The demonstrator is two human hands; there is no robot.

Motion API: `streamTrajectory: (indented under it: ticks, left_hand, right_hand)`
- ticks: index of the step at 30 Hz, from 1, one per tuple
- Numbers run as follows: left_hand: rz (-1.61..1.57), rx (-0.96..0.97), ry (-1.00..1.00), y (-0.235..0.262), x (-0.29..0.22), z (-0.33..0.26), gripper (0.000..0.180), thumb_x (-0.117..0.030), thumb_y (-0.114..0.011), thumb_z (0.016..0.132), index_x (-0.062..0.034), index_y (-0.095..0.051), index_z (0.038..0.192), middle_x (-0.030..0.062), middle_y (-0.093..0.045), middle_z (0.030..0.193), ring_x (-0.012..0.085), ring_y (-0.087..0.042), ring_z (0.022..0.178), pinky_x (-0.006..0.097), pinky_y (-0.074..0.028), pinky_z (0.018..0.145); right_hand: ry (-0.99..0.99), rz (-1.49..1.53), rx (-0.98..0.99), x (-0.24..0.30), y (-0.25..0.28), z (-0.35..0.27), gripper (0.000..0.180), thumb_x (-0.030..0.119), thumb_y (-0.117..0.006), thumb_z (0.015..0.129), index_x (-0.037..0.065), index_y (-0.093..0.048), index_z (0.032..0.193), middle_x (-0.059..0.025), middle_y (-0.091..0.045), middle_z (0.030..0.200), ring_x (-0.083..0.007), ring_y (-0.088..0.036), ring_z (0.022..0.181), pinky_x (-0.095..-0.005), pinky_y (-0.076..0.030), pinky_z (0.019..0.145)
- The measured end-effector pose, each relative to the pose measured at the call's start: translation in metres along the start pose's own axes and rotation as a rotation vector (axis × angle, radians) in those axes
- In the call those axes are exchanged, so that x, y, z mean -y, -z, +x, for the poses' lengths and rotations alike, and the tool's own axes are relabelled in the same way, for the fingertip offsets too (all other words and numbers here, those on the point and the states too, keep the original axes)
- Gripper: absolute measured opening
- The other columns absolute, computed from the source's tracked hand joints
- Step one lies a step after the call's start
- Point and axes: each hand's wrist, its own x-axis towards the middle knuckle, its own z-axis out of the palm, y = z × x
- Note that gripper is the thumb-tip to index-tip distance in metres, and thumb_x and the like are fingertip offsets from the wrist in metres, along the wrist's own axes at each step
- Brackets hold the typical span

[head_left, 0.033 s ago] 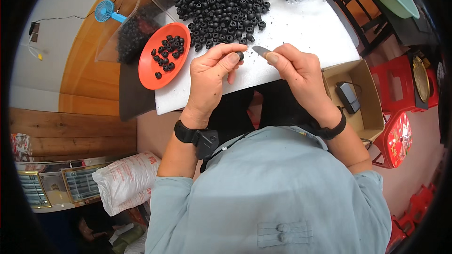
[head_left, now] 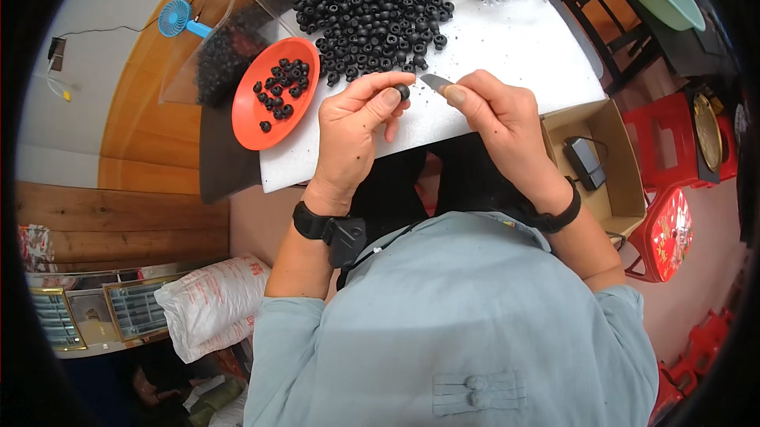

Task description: Use a small craft knife to scrape or trim excess material from small black circular components.

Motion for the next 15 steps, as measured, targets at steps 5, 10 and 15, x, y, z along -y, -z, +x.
streamTrajectory:
  ticks: [5, 10, 15]
  left_hand:
    - [-0.206, 0.063, 0.018, 0.000, 0.008, 0.001, 0.030, -0.011, -0.063, 0.101, 0.0059, -0.065, 0.126, 0.0120, -0.070, 0.105, 0.0154, -0.065, 0.087, 0.025, -0.050, 0.064]
    - [-0.333, 0.125, -0.005, 0.001, 0.015, 0.005, 0.029, -0.009, -0.058, 0.103, 0.0070, -0.064, 0.127, 0.0135, -0.069, 0.104, 0.0176, -0.062, 0.084, 0.028, -0.051, 0.066]
    - [-0.351, 0.116, 0.015, -0.003, 0.015, 0.006, 0.032, -0.009, -0.056, 0.104, 0.0078, -0.062, 0.130, 0.0141, -0.068, 0.103, 0.0176, -0.060, 0.081, 0.028, -0.051, 0.067]
  right_hand:
    - [0.052, -0.126, -0.020, -0.007, -0.006, 0.007, 0.028, 0.026, -0.065, 0.100, 0.003, -0.067, 0.083, -0.0092, -0.051, 0.054, -0.0229, -0.050, 0.048, -0.0360, -0.039, 0.049]
    - [0.021, -0.255, 0.006, -0.001, -0.003, 0.005, 0.034, 0.033, -0.062, 0.101, 0.006, -0.067, 0.081, -0.0108, -0.053, 0.053, -0.0278, -0.055, 0.049, -0.0391, -0.041, 0.049]
    - [0.011, -0.314, 0.017, -0.002, -0.002, 0.005, 0.036, 0.035, -0.062, 0.101, 0.007, -0.067, 0.080, -0.0105, -0.053, 0.052, -0.0282, -0.057, 0.049, -0.0395, -0.042, 0.049]
